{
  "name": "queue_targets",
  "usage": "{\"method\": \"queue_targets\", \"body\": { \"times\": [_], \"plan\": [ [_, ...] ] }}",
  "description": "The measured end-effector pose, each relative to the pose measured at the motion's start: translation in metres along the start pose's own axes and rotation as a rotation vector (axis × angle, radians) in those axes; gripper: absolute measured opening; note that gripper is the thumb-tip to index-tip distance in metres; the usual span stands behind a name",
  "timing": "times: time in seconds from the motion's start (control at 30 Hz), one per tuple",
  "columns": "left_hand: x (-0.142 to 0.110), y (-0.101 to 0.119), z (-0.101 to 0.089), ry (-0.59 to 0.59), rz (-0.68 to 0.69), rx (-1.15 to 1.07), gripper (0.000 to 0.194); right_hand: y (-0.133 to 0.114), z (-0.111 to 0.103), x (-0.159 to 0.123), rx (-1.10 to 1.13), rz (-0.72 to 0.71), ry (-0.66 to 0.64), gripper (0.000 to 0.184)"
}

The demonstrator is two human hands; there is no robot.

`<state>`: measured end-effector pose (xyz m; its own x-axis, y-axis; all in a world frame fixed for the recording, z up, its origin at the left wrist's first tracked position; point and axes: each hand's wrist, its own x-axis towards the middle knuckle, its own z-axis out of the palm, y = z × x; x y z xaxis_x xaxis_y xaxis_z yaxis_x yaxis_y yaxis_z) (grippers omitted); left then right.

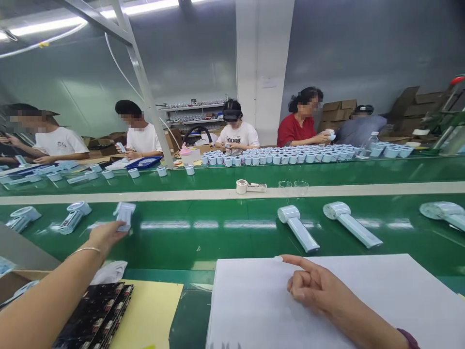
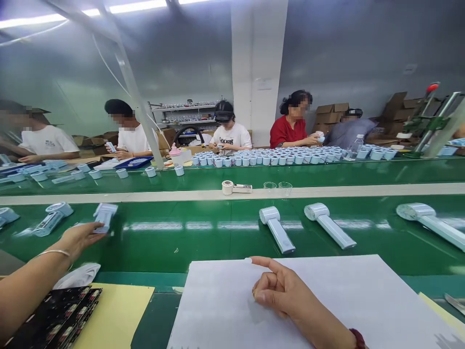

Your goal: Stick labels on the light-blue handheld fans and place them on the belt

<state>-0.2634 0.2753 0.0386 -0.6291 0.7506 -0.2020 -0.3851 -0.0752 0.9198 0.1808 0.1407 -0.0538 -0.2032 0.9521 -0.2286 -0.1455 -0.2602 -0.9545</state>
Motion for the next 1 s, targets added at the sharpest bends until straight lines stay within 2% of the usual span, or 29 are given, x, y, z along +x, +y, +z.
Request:
{"method": "queue_targets", "body": {
  "times": [0.07,0.13,0.2,0.3,0.4,0.47,0.57,0.7,0.77,0.87,1.0],
  "plan": [
    [-0.023,-0.004,0.009,-0.013,-0.061,0.004,0.023,-0.005,0.002,-0.001,-0.027,-0.008,-0.027,0.070],
    [-0.056,-0.007,0.017,-0.089,-0.084,-0.021,0.013,-0.010,0.003,-0.001,-0.038,-0.025,-0.056,0.067],
    [-0.096,-0.007,0.019,-0.191,-0.074,-0.073,0.022,-0.012,0.003,-0.001,-0.035,-0.045,-0.072,0.066],
    [-0.160,-0.007,0.010,-0.336,-0.108,-0.105,0.034,-0.011,0.002,0.002,-0.033,-0.067,-0.082,0.067],
    [-0.215,-0.013,-0.007,-0.605,-0.177,-0.142,0.058,-0.009,0.001,0.004,-0.047,-0.093,-0.084,0.066],
    [-0.243,-0.022,-0.016,-0.675,-0.203,-0.140,0.055,-0.012,0.002,0.003,-0.061,-0.122,-0.081,0.062],
    [-0.273,-0.041,-0.023,-0.617,-0.269,-0.104,0.032,-0.026,0.007,-0.007,-0.084,-0.185,-0.091,0.052],
    [-0.300,-0.065,-0.020,-0.578,-0.386,-0.110,0.035,-0.051,0.026,-0.045,-0.087,-0.273,-0.153,0.049],
    [-0.311,-0.073,-0.015,-0.489,-0.427,-0.129,0.027,-0.057,0.039,-0.071,-0.060,-0.299,-0.178,0.050],
    [-0.326,-0.080,-0.007,-0.358,-0.524,-0.189,0.020,-0.052,0.060,-0.108,0.076,-0.315,-0.191,0.049],
    [-0.341,-0.083,0.003,-0.314,-0.737,-0.362,0.018,-0.028,0.084,-0.136,0.184,-0.341,-0.117,0.045]
  ]
}}
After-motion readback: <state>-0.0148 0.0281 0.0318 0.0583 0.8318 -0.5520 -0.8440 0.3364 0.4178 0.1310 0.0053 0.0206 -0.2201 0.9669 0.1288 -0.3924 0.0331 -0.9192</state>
